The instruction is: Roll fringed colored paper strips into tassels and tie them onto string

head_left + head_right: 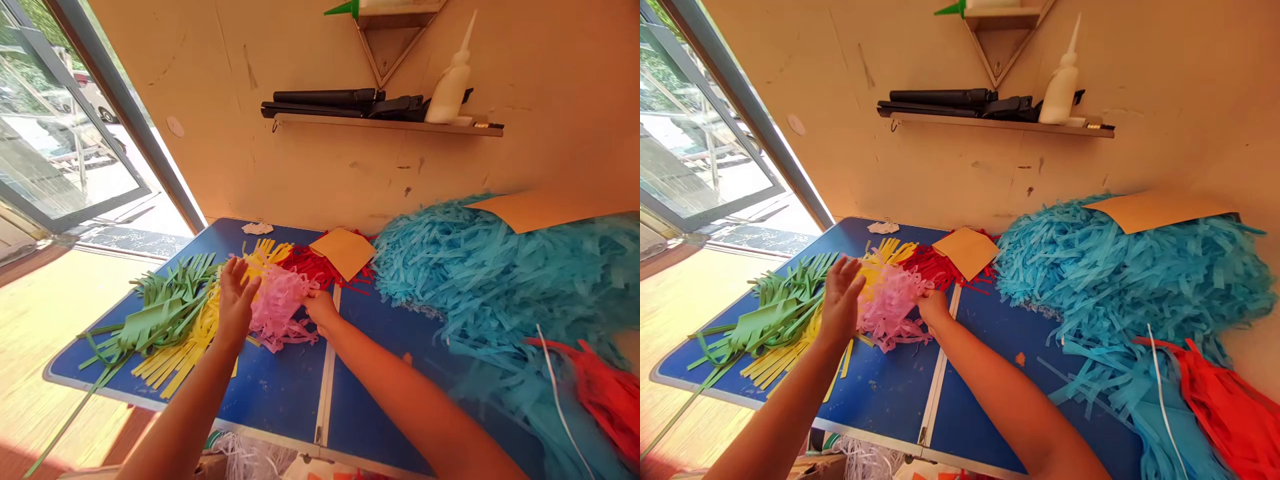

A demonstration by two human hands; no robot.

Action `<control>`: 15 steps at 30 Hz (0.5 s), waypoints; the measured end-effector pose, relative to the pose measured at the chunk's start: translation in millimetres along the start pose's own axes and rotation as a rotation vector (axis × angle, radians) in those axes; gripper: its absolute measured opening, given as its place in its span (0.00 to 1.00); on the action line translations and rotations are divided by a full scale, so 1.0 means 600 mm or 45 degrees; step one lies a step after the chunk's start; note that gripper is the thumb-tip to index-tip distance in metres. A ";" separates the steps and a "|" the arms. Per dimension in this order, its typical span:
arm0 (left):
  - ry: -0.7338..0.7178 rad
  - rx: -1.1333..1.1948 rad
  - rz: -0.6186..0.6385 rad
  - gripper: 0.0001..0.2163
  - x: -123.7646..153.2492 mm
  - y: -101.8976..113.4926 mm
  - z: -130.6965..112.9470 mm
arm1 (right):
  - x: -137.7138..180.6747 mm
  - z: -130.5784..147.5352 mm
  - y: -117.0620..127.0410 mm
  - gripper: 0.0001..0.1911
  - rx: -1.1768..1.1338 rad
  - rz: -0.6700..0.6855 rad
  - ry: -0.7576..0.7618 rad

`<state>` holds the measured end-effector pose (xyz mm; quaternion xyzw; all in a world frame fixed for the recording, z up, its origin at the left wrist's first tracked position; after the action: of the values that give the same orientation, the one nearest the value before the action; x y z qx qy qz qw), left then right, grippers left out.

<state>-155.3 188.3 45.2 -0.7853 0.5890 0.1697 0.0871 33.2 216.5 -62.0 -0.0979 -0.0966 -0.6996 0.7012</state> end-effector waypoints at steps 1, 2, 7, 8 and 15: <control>-0.183 -0.259 -0.021 0.21 0.008 0.001 -0.021 | 0.002 0.003 0.001 0.11 -0.029 -0.001 0.003; -0.336 -0.531 0.016 0.18 0.020 -0.010 -0.035 | 0.004 0.007 0.002 0.13 -0.056 -0.001 0.006; -0.512 -1.302 0.393 0.10 0.067 -0.088 -0.012 | 0.008 0.024 0.000 0.19 -0.157 0.031 0.033; -0.491 -1.350 0.376 0.10 0.067 -0.088 -0.007 | 0.009 0.026 -0.001 0.20 -0.167 0.038 0.040; -0.488 -1.474 0.390 0.17 0.057 -0.091 0.018 | 0.013 0.030 -0.010 0.23 -0.190 0.171 0.056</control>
<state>-96.6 177.0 19.3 -0.5676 0.4815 0.6093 -0.2736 27.4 213.8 -42.4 -0.1406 -0.0220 -0.6584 0.7391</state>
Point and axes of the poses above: each hand's wrist, its own x-axis away from the middle knuckle, its own y-axis out of the back of the hand, z = x × y, the point moved 9 cm from there along -x, towards the middle knuckle, and after that the axes turned 5 degrees about z, right-handed, at the moved point
